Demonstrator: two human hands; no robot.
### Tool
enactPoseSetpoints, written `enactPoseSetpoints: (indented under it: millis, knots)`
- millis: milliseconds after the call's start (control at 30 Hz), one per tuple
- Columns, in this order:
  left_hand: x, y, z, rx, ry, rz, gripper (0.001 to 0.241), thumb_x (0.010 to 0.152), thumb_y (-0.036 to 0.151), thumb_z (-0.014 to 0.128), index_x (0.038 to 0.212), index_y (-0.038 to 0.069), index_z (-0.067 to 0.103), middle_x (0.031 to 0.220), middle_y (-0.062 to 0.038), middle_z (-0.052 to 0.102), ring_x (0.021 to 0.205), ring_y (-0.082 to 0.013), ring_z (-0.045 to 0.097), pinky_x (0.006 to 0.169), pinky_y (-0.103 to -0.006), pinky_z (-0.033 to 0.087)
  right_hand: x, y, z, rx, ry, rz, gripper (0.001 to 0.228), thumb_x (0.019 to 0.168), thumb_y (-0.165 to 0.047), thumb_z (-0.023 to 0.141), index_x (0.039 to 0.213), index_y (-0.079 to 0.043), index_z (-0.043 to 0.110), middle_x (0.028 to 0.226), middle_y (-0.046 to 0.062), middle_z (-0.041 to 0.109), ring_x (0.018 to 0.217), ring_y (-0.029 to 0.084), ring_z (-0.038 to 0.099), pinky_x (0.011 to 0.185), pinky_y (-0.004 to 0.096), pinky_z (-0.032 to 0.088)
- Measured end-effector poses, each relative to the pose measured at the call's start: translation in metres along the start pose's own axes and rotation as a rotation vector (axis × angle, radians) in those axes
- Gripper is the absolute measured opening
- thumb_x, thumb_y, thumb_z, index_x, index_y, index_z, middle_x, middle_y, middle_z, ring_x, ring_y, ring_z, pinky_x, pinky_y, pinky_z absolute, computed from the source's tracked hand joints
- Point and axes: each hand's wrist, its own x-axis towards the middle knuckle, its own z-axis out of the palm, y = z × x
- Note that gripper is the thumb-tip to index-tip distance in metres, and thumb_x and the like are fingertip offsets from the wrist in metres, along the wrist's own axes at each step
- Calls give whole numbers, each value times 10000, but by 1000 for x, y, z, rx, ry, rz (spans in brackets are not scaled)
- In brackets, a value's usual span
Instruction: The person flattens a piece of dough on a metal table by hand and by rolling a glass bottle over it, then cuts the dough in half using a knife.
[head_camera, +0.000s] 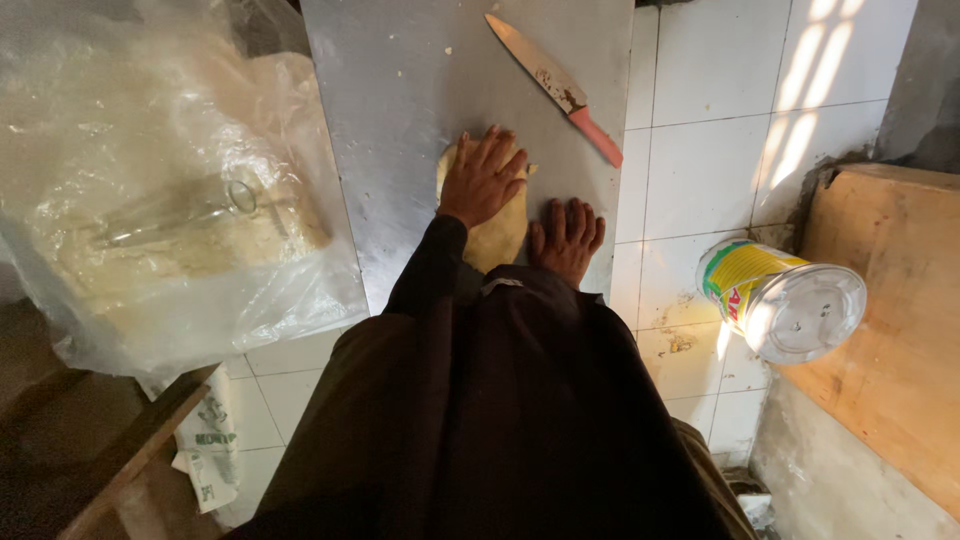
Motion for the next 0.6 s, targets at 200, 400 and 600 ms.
enactPoseSetpoints:
  millis: [200, 400, 600]
  knots:
    - [-1, 43, -7, -65, -22, -265, 543, 1046, 442, 615, 1515, 190, 510, 1663, -139, 327, 1572, -355, 228, 1229, -663, 192, -3, 6, 5, -47, 36, -35, 538, 1036, -479, 584, 1450, -137, 607, 1510, 177, 502, 1454, 380, 381, 1225, 603, 209]
    - [4, 78, -20, -93, -132, -342, 662, 1021, 542, 566, 1572, 203, 429, 1697, -146, 236, 1582, -348, 170, 1226, -689, 107, -3, 10, 9, -55, 16, -29, 550, 1038, -488, 561, 1451, -127, 603, 1514, 179, 509, 1461, 381, 380, 1228, 599, 207]
    - [17, 77, -28, -100, -241, -346, 776, 993, 667, 506, 1633, 278, 301, 1712, -129, 184, 1575, -390, 130, 1211, -708, 18, -1, 14, 13, -80, 3, -45, 540, 1025, -482, 559, 1415, -111, 608, 1512, 188, 511, 1444, 398, 382, 1220, 612, 207]
